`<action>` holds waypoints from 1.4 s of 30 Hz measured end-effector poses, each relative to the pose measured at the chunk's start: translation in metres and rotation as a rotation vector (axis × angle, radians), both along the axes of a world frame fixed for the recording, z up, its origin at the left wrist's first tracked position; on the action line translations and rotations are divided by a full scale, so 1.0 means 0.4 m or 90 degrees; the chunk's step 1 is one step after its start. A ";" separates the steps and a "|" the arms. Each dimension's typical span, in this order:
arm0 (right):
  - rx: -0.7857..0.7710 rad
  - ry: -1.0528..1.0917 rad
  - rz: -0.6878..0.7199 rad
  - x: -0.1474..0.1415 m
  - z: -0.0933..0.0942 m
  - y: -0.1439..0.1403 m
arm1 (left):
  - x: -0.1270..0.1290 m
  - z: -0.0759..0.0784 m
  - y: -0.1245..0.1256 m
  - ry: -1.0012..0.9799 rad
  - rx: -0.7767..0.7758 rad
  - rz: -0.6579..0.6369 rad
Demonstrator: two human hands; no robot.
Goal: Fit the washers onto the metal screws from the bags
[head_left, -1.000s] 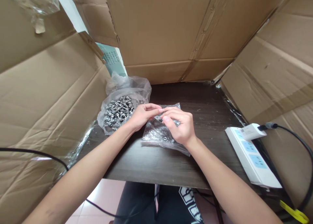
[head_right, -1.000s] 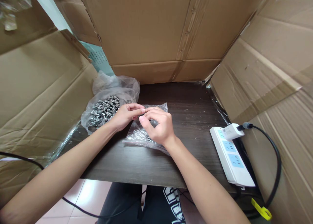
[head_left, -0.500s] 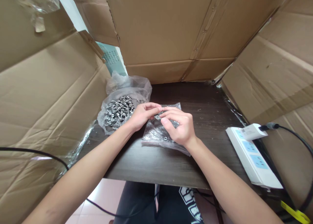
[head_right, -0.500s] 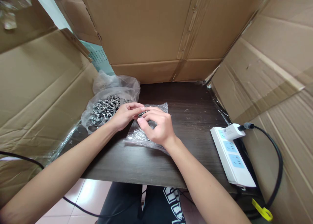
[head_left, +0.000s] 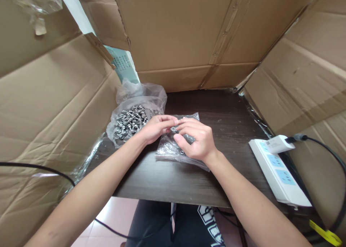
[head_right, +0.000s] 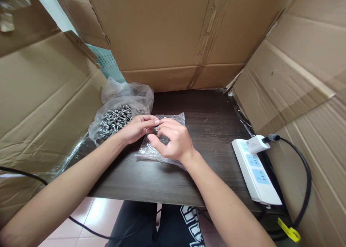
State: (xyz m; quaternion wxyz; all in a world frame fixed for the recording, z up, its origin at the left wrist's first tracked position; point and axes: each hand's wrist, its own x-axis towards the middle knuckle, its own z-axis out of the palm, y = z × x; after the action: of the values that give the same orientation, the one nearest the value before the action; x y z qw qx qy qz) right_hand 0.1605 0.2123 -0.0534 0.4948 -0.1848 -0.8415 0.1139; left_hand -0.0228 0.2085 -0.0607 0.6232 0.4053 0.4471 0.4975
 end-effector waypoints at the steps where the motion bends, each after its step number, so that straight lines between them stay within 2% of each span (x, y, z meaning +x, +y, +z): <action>1: 0.000 -0.001 -0.001 0.000 0.000 0.000 | 0.000 -0.001 0.000 0.008 0.006 -0.002; 7: 0.001 0.025 0.006 -0.003 0.000 -0.002 | -0.005 -0.009 0.002 0.062 0.052 -0.021; 11: -0.039 0.037 0.008 -0.002 0.003 0.002 | 0.002 -0.006 0.000 0.106 0.072 -0.030; 18: -0.035 0.039 -0.001 0.001 0.003 0.010 | 0.014 0.006 -0.004 0.093 0.062 0.040; 26: -0.041 0.072 0.009 0.003 0.007 0.013 | 0.013 -0.002 0.000 0.081 0.083 -0.004; 29: -0.054 0.065 -0.045 0.012 0.005 0.029 | 0.016 -0.006 0.003 0.063 0.086 0.008; 32: -0.102 0.011 -0.136 0.022 -0.012 0.057 | 0.013 -0.005 0.003 0.057 0.089 0.021; 35: -0.156 -0.098 -0.187 0.028 -0.040 0.084 | 0.009 -0.003 0.003 0.062 0.090 0.009; 38: -0.204 -0.233 -0.188 0.028 -0.059 0.092 | 0.008 -0.004 0.003 0.064 0.094 -0.010; 42: -0.239 -0.361 -0.169 0.020 -0.057 0.081 | 0.012 -0.003 0.004 0.051 0.091 -0.008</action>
State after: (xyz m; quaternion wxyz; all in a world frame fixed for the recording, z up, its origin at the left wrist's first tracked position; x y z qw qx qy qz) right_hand 0.1687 0.2445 -0.0761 0.2096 -0.4045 -0.8783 0.1451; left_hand -0.0182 0.2100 -0.0620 0.5773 0.4711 0.4328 0.5074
